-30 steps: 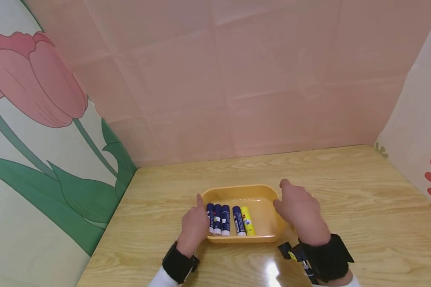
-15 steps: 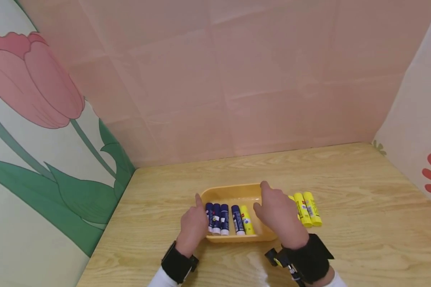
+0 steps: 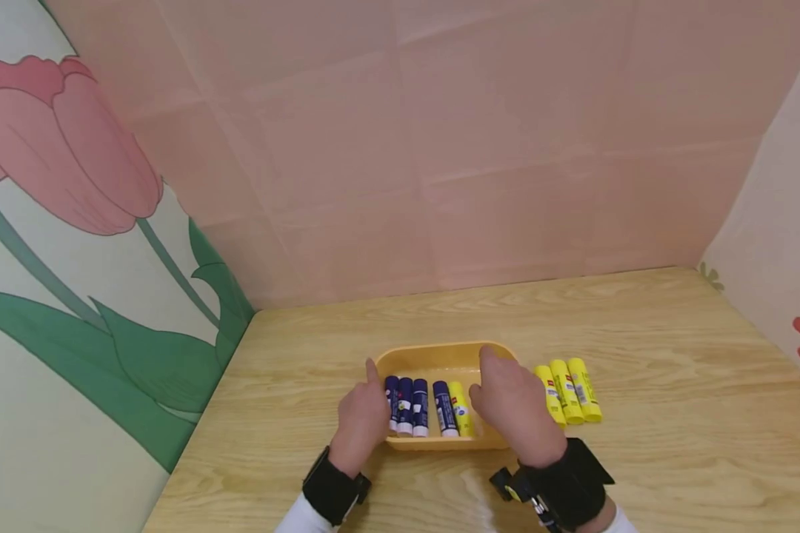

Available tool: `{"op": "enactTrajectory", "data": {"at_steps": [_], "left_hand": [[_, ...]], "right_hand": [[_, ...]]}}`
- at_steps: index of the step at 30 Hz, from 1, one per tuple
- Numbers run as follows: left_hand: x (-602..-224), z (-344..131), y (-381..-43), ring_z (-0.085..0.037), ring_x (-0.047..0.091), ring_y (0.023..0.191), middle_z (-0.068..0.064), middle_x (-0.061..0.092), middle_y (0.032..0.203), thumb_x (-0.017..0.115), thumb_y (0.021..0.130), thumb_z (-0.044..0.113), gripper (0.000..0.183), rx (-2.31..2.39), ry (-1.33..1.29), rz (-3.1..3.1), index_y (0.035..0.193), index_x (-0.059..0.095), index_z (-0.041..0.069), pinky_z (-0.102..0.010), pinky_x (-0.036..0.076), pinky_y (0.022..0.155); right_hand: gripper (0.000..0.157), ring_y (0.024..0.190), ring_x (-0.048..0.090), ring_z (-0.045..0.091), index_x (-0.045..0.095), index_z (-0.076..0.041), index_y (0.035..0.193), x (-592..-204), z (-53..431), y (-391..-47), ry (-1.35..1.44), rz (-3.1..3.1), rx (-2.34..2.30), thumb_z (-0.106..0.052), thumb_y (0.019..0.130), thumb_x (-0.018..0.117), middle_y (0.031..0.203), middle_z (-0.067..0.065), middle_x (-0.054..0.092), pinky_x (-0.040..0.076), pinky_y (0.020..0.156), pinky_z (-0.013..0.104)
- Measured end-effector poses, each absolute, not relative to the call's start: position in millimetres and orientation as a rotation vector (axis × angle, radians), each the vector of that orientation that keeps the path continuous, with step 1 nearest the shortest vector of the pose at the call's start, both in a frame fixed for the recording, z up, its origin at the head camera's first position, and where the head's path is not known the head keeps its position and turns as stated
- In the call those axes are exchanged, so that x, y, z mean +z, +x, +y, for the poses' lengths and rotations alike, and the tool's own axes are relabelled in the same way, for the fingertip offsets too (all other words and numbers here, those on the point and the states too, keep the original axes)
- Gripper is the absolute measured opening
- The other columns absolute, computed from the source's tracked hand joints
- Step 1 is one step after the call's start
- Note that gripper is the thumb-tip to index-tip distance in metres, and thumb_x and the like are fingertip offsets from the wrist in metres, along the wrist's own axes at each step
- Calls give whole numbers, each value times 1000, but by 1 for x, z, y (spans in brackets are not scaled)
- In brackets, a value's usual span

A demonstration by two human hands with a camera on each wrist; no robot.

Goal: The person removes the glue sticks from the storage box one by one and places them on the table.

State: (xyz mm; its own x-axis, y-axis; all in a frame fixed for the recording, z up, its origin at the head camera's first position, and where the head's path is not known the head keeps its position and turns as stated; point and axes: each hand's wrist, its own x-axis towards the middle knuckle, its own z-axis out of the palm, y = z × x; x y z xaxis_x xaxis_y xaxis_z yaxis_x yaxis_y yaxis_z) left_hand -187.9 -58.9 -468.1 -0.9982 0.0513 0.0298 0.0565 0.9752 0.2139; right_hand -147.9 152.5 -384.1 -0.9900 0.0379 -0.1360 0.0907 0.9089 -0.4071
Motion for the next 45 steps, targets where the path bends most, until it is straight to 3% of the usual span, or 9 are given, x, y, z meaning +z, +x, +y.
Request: {"op": "enactTrajectory", "data": {"at_steps": [9, 17, 32, 41, 45], "left_hand": [[-464, -55, -185, -14, 46, 49, -3, 48, 61, 62, 97, 16, 69, -378, -72, -3115, 155, 29, -1, -27, 40, 45], [-463, -57, -184, -15, 47, 50, -4, 50, 63, 61, 97, 15, 68, -382, -67, -3115, 155, 29, -2, -28, 42, 45], [-466, -53, -187, -14, 47, 50, -4, 48, 62, 63, 96, 15, 69, -350, -81, -3127, 154, 30, -2, -27, 41, 45], [-468, -52, -188, -15, 47, 50, -4, 48, 61, 62, 96, 15, 70, -343, -63, -3147, 155, 28, -2, -27, 41, 45], [-467, -52, -188, -16, 48, 50, -5, 48, 61, 61, 97, 15, 69, -358, -55, -3152, 155, 28, -1, -28, 41, 45]], "right_hand": [[58, 71, 56, 26, 46, 6, 136, -389, 151, -147, 112, 2932, -583, -23, 91, 70, 115, 30, 62, 46, 52, 34], [59, 63, 53, 23, 44, 7, 136, -399, 150, -151, 109, 2907, -601, -21, 91, 69, 99, 22, 63, 43, 49, 31], [64, 77, 55, 25, 46, 10, 137, -427, 150, -164, 105, 2858, -580, -15, 85, 73, 104, 22, 64, 49, 62, 36], [54, 74, 54, 26, 49, 10, 133, -437, 146, -170, 99, 2873, -561, -13, 88, 68, 93, 17, 62, 46, 58, 35], [52, 76, 56, 27, 54, 7, 128, -437, 143, -171, 74, 2886, -541, -17, 86, 71, 94, 17, 63, 49, 61, 41]]}}
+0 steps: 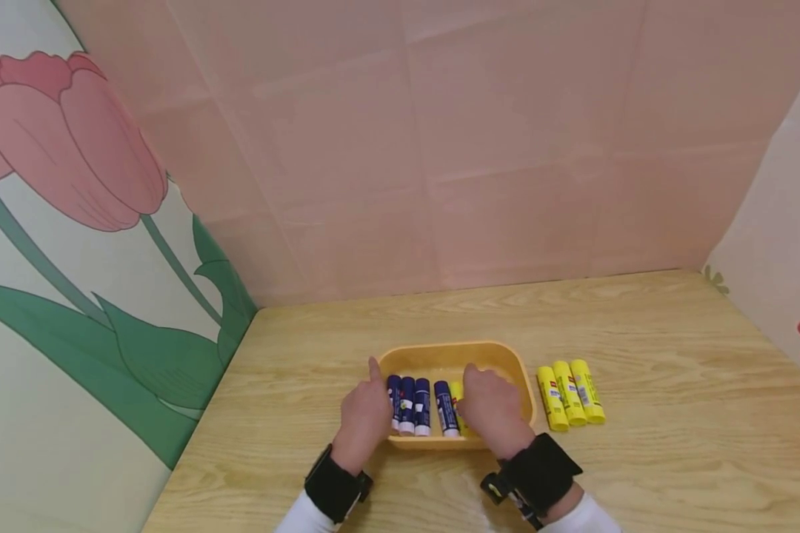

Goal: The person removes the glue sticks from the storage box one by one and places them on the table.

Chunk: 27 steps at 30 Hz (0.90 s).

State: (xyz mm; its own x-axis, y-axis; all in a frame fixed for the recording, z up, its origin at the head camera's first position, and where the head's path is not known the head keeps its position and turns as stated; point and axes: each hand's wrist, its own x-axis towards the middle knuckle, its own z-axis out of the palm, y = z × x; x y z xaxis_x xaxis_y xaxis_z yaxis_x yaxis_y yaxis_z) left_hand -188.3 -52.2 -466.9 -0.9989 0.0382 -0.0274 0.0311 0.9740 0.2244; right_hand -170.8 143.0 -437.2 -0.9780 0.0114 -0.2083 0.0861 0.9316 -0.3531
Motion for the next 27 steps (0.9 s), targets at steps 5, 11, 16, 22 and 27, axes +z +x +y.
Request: {"op": "enactTrajectory", "data": {"at_steps": [5, 11, 16, 22, 27], "left_hand": [[-467, -52, -189, -16, 47, 50, -5, 48, 61, 61, 96, 14, 69, 354, 63, 3104, 155, 29, -2, -29, 41, 45], [-469, -52, -190, -15, 47, 50, -4, 48, 61, 61, 95, 13, 68, 355, 73, 3113, 154, 29, -3, -29, 41, 44], [-470, -52, -190, -15, 47, 50, -4, 49, 61, 60, 96, 13, 68, 354, 92, 3112, 154, 29, -4, -29, 42, 45], [-469, -53, -188, -15, 46, 49, -3, 48, 59, 60, 96, 13, 69, 358, 83, 3113, 155, 28, -3, -28, 40, 44], [-468, -54, -188, -15, 46, 49, -3, 47, 59, 59, 97, 13, 68, 384, 82, 3111, 155, 28, -3, -28, 39, 44]], "right_hand": [[39, 72, 56, 26, 59, 2, 113, -437, 138, -171, 45, 2905, -535, -17, 83, 74, 82, 11, 61, 49, 58, 42], [37, 74, 60, 28, 60, 1, 111, -442, 131, -173, 5, 2961, -516, -16, 81, 75, 80, 13, 62, 51, 60, 46], [44, 89, 64, 39, 59, 4, 122, -450, 128, -175, 21, 3000, -491, -12, 83, 70, 94, 23, 66, 52, 66, 53], [44, 88, 64, 38, 57, 3, 130, -452, 127, -179, 36, 3007, -501, -11, 89, 64, 96, 23, 67, 53, 68, 54], [41, 83, 64, 34, 56, 2, 132, -451, 127, -183, 60, 2983, -507, -12, 94, 59, 93, 21, 67, 52, 66, 52]]}}
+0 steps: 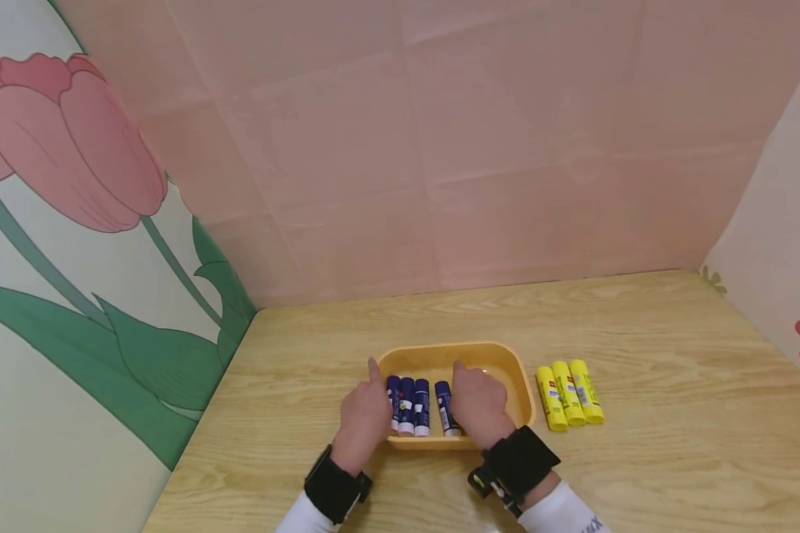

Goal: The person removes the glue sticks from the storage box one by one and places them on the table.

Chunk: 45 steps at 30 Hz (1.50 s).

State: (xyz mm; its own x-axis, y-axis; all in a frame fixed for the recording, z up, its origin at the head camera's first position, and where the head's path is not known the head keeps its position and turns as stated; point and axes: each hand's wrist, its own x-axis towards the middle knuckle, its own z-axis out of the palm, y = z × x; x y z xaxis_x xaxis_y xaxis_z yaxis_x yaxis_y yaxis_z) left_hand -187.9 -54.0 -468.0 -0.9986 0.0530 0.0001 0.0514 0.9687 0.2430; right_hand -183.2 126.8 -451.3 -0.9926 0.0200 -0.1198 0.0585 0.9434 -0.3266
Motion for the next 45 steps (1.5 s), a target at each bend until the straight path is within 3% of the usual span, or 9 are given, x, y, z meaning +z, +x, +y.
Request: {"op": "enactTrajectory", "data": {"at_steps": [9, 25, 29, 42, 45], "left_hand": [[-467, -55, -187, -15, 47, 49, -4, 48, 61, 61, 95, 12, 70, 384, 87, 3102, 155, 28, -3, -28, 40, 44], [-467, -54, -186, -15, 46, 50, -4, 48, 61, 67, 91, 12, 76, 357, 103, 3120, 154, 28, -4, -28, 41, 45], [-467, -54, -188, -15, 47, 50, -4, 48, 61, 67, 90, 12, 77, 345, 95, 3116, 154, 28, -3, -29, 41, 45], [-469, -55, -188, -16, 48, 50, -5, 50, 61, 68, 90, 13, 76, 345, 98, 3131, 154, 30, -4, -30, 42, 44], [-469, -55, -188, -16, 47, 50, -5, 49, 61, 67, 91, 14, 75, 364, 93, 3127, 154, 30, -4, -29, 41, 45]], "right_hand": [[45, 75, 62, 35, 55, 1, 133, -454, 128, -188, 70, 3006, -488, -2, 89, 55, 85, 21, 64, 52, 61, 51], [54, 79, 61, 32, 49, 0, 141, -456, 135, -191, 58, 2970, -558, -5, 87, 59, 95, 21, 67, 53, 65, 49], [57, 79, 60, 29, 47, -4, 143, -455, 138, -191, 71, 2955, -565, -2, 87, 59, 95, 18, 67, 52, 61, 45], [52, 70, 55, 25, 48, -8, 141, -445, 142, -188, 67, 2985, -570, -8, 91, 62, 86, 12, 64, 45, 51, 36], [50, 72, 56, 25, 49, -7, 140, -441, 143, -185, 54, 3003, -571, -9, 92, 63, 91, 14, 67, 47, 53, 36]]}}
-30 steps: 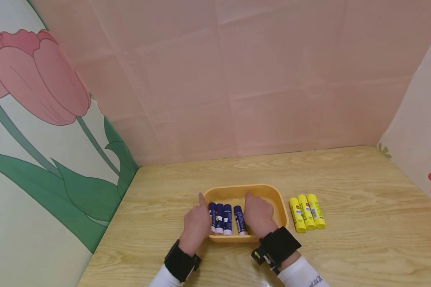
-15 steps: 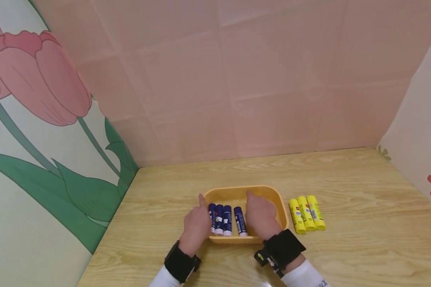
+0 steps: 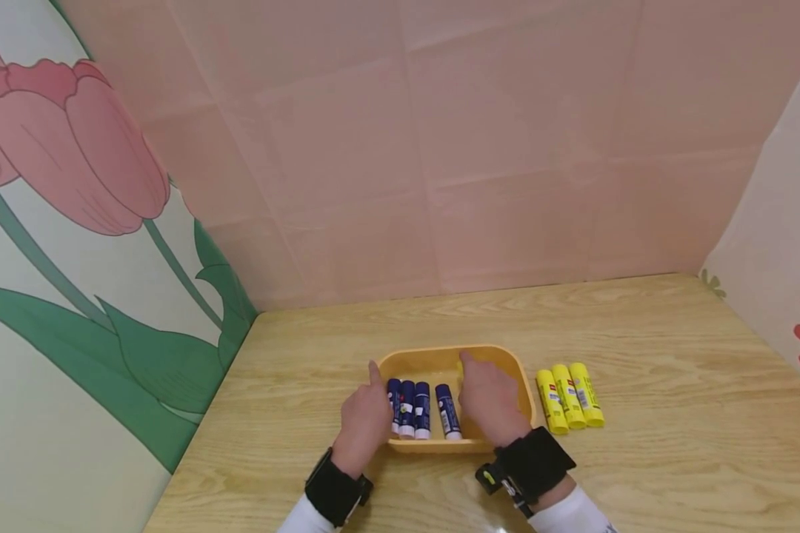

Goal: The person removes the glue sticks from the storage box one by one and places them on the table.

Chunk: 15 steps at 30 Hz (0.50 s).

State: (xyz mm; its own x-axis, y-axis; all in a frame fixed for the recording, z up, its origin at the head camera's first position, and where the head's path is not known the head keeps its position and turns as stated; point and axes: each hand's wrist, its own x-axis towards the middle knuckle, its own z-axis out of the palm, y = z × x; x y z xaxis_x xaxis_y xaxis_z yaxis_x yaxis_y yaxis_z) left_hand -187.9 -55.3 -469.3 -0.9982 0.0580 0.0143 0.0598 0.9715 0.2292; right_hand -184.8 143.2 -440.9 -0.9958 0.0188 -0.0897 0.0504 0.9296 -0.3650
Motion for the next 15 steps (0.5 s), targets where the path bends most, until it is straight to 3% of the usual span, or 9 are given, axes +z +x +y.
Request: {"op": "enactTrajectory", "data": {"at_steps": [6, 15], "left_hand": [[-469, -55, -187, -16, 46, 49, -4, 48, 60, 66, 93, 15, 75, -378, -79, -3126, 155, 28, -2, -28, 40, 44], [-468, -53, -187, -16, 46, 49, -4, 47, 60, 65, 93, 14, 74, -386, -68, -3128, 155, 29, -2, -28, 40, 44]], "right_hand": [[50, 75, 57, 24, 47, -5, 142, -432, 145, -180, 58, 2995, -582, -11, 95, 63, 107, 20, 68, 48, 57, 34], [50, 70, 54, 24, 46, -7, 142, -412, 152, -174, 54, 3006, -586, -16, 95, 63, 107, 19, 66, 42, 53, 32]]}}
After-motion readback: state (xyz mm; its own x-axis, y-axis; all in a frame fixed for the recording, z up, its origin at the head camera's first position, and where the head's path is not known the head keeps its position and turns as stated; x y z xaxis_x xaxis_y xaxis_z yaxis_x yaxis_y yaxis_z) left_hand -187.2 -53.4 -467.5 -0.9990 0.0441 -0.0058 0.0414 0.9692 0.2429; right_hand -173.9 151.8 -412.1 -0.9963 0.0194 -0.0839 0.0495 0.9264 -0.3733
